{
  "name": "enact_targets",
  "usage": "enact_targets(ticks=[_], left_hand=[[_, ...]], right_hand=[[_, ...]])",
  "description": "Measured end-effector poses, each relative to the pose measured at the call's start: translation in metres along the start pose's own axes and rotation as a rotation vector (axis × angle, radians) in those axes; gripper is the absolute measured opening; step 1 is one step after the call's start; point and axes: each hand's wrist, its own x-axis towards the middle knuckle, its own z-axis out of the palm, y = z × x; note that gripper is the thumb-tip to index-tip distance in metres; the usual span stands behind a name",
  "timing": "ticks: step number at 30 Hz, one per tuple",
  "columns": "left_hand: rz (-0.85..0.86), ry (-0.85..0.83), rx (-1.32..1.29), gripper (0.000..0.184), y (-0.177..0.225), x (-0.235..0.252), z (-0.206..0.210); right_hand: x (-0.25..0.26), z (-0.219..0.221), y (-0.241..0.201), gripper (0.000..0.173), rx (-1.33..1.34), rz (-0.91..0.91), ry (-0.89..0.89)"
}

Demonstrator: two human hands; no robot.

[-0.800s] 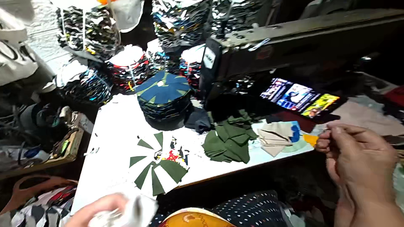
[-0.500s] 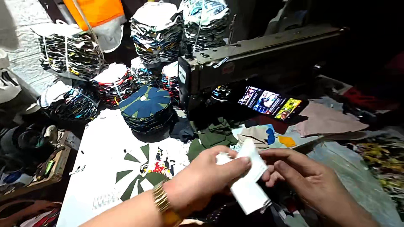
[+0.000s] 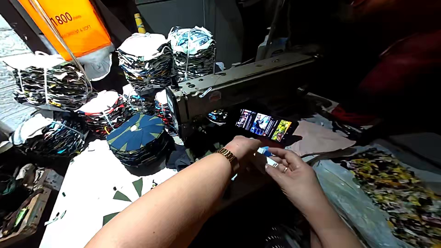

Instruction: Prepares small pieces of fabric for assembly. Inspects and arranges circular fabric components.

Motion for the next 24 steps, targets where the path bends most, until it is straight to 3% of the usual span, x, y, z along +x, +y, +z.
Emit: enact_targets(ticks=[3, 6, 9, 13, 16, 19, 22, 24], left_hand=[[-0.032, 0.085, -0.023, 0.054, 0.011, -0.01, 0.004], [0.013, 0.097, -0.042, 0.071, 0.014, -0.025, 0.0], [0.107, 0.057, -0.089, 0.064, 0.015, -0.05, -0.009], [0.266, -0.023, 0.036, 0.045, -0.001, -0.104, -0.029], [0.241, -0.108, -0.075, 0.033, -0.021, -0.122, -0.046], [0.195, -0.144, -0.146, 0.033, -0.043, -0.134, -0.057], [0.209, -0.169, -0.204, 0.047, -0.06, -0.144, -0.054], [0.242, -0.207, -0.348, 0.044, -0.069, -0.148, -0.054]], right_hand=[[0.006, 0.0, 0.006, 0.023, -0.127, -0.016, 0.038], [0.008, -0.006, 0.011, 0.025, -0.047, -0.011, 0.059], [0.01, -0.012, 0.017, 0.028, 0.126, 0.027, 0.123], [0.007, -0.015, 0.014, 0.029, 0.269, 0.03, 0.174], [0.003, -0.013, 0.0, 0.028, 0.371, 0.015, 0.169], [-0.003, -0.006, -0.02, 0.03, 0.454, -0.04, 0.088], [-0.014, 0.009, -0.046, 0.031, 0.505, -0.146, -0.053], [-0.023, 0.023, -0.063, 0.033, 0.499, -0.23, -0.158]])
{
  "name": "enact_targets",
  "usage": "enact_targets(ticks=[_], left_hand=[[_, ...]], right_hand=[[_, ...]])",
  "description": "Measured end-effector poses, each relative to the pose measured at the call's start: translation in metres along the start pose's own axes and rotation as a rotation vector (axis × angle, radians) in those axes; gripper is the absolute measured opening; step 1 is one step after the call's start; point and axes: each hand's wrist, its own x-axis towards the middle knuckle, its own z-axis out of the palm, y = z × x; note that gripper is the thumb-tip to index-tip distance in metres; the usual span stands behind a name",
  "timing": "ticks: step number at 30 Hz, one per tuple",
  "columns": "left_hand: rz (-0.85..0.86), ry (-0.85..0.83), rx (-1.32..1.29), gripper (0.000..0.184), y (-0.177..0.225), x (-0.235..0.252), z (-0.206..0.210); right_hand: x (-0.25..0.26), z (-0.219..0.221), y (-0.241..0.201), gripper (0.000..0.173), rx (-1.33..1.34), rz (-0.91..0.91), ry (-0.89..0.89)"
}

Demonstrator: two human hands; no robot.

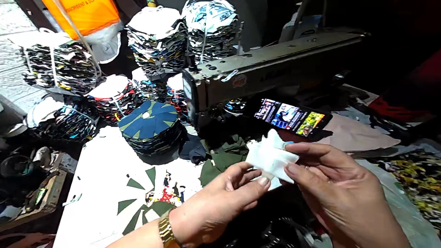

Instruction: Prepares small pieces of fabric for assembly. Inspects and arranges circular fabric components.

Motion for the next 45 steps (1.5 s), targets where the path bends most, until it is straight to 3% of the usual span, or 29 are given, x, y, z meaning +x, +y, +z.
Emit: enact_targets(ticks=[2, 5, 9, 13, 16, 21, 24, 34, 38, 41, 45], left_hand=[[0.08, 0.016, -0.213, 0.036, -0.007, -0.005, -0.001], [0.197, 0.056, -0.416, 0.04, -0.01, -0.016, -0.007], [0.286, 0.153, -0.432, 0.034, -0.011, -0.034, -0.026], [0.267, 0.245, -0.403, 0.029, -0.007, -0.055, -0.047], [0.233, 0.282, -0.388, 0.026, -0.004, -0.066, -0.06], [0.159, 0.334, -0.366, 0.025, 0.004, -0.07, -0.076], [0.108, 0.332, -0.352, 0.024, 0.014, -0.067, -0.078], [-0.026, 0.215, -0.38, 0.03, 0.034, -0.036, -0.075], [-0.038, 0.189, -0.377, 0.032, 0.041, -0.027, -0.068], [-0.056, 0.145, -0.376, 0.031, 0.041, -0.023, -0.062], [-0.104, 0.132, -0.352, 0.03, 0.04, -0.018, -0.054]], right_hand=[[-0.003, 0.019, -0.007, 0.036, 0.019, -0.035, -0.085], [-0.008, 0.045, -0.006, 0.038, 0.06, -0.018, -0.124], [-0.017, 0.064, 0.004, 0.034, 0.084, 0.06, -0.165], [-0.006, 0.039, 0.013, 0.02, -0.446, -0.086, -0.07], [0.016, 0.004, 0.031, 0.023, -0.866, -0.176, -0.028], [0.026, -0.028, 0.065, 0.024, -1.051, -0.134, -0.203], [0.022, -0.036, 0.071, 0.024, -1.117, -0.153, -0.206], [0.02, -0.003, 0.068, 0.032, -1.145, -0.141, -0.192], [0.02, 0.006, 0.068, 0.024, -1.212, -0.141, -0.113], [0.024, -0.002, 0.067, 0.018, -1.06, -0.015, -0.005], [0.028, -0.019, 0.06, 0.016, -0.647, 0.203, 0.145]])
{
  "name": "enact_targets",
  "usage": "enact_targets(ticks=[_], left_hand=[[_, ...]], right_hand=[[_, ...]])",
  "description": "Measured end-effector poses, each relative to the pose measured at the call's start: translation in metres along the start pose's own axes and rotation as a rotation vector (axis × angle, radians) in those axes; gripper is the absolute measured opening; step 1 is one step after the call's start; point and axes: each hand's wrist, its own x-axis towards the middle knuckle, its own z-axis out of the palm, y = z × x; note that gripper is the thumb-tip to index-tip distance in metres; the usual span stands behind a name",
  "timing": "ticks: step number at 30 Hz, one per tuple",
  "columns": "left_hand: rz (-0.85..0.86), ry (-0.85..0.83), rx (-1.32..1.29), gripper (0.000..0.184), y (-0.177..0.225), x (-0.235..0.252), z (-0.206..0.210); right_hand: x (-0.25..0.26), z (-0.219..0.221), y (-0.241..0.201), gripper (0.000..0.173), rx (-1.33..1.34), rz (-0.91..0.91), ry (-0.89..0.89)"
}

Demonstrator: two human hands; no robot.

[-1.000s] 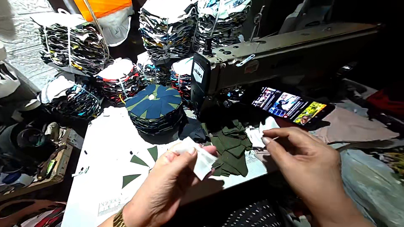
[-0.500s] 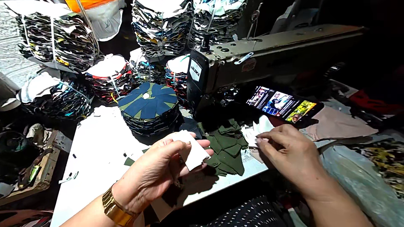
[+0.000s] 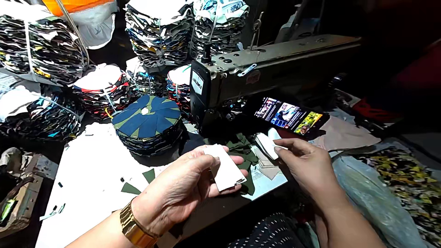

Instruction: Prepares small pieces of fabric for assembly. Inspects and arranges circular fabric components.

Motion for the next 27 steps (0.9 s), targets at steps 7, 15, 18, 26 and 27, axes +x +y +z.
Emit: enact_targets(ticks=[7, 15, 18, 26, 27], left_hand=[[-0.022, -0.05, 0.011, 0.027, -0.01, 0.007, 0.008], [-0.023, -0.027, -0.021, 0.026, -0.016, 0.011, 0.01], [-0.031, 0.008, -0.052, 0.026, -0.016, 0.009, 0.007], [-0.04, 0.046, -0.117, 0.03, -0.017, 0.011, 0.004], [-0.044, 0.036, -0.12, 0.03, -0.017, 0.012, 0.004]], right_hand=[[0.007, -0.015, 0.0, 0.017, 0.27, 0.026, 0.118], [0.018, -0.006, 0.026, 0.011, -0.408, -0.544, -0.027], [0.015, -0.018, 0.032, 0.014, -0.301, -0.441, -0.154], [-0.001, -0.051, 0.013, 0.019, -0.061, -0.289, 0.104], [-0.003, -0.05, 0.011, 0.019, -0.055, -0.301, 0.119]])
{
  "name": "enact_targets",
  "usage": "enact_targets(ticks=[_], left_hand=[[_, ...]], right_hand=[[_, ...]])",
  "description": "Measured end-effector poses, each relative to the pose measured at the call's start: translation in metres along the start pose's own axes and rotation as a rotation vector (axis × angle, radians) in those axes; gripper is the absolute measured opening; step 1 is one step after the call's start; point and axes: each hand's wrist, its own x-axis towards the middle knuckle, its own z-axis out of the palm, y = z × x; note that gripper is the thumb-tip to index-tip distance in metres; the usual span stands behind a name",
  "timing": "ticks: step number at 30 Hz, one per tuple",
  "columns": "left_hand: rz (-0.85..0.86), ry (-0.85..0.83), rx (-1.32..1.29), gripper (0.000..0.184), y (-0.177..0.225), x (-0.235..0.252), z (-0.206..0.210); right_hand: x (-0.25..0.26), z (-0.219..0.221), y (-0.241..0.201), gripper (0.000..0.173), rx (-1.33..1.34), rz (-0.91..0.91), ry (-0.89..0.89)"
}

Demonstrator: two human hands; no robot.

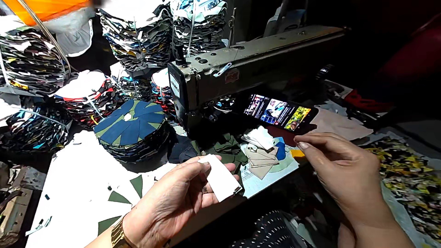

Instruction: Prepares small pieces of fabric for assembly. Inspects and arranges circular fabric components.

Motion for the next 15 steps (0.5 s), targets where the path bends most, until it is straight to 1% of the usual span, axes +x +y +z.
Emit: enact_targets(ticks=[5, 8, 11, 13, 15], left_hand=[[0.006, -0.004, -0.015, 0.031, -0.001, -0.001, -0.002], [0.007, 0.009, -0.033, 0.033, 0.0, -0.002, -0.005], [0.019, 0.021, -0.058, 0.032, -0.002, -0.002, -0.003], [0.038, 0.029, -0.057, 0.031, -0.003, -0.003, 0.001], [0.052, 0.027, -0.06, 0.03, -0.005, -0.005, 0.003]], right_hand=[[-0.008, 0.008, -0.014, 0.019, -0.009, -0.036, -0.034], [-0.015, 0.018, -0.042, 0.019, 0.092, -0.118, -0.111], [-0.029, 0.033, -0.075, 0.016, 0.243, -0.252, -0.253], [-0.038, 0.044, -0.092, 0.018, 0.26, -0.318, -0.308], [-0.044, 0.056, -0.103, 0.024, 0.222, -0.319, -0.303]])
